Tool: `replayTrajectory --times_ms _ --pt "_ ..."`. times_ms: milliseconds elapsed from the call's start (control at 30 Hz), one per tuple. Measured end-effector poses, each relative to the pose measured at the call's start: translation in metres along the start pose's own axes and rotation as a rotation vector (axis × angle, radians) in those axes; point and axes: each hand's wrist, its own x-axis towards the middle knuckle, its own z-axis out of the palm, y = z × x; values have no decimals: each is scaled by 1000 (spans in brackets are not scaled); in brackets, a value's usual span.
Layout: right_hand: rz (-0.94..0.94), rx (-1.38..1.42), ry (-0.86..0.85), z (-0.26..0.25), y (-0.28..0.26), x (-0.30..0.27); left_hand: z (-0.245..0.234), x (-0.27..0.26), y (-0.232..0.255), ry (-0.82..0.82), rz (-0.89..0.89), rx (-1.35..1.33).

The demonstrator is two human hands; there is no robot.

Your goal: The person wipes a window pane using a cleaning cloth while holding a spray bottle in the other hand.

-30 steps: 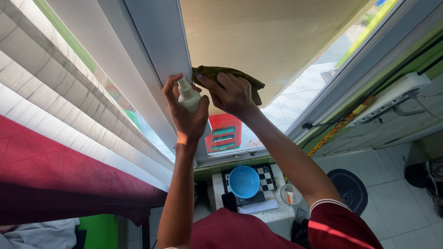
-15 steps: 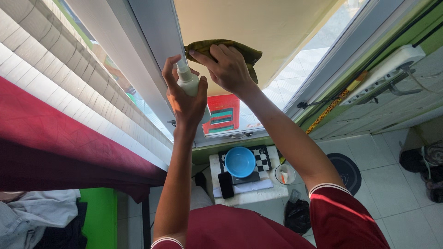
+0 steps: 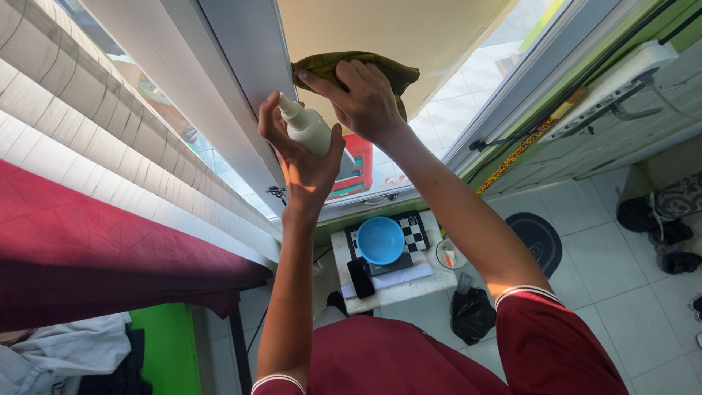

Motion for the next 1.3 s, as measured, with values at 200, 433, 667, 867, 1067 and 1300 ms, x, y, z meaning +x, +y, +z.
replayTrajectory --times_ms 200,433,667,867,1067,1300 --pt "50 -1 10 4 -6 0 2 5 -14 -42 -179 -285" --pt "84 -47 47 15 -9 -2 5 5 -34 -5 -143 -386" --pt "93 -106 90 27 -8 -9 6 6 -44 -31 -116 -361" --pt "53 -126 110 27 -3 -7 9 16 -43 -12 -160 -376" --pt "-6 -93 149 26 4 -9 13 19 -41 -58 -77 -352" --pt "-82 -133 168 22 17 -16 29 16 -21 24 -50 -236"
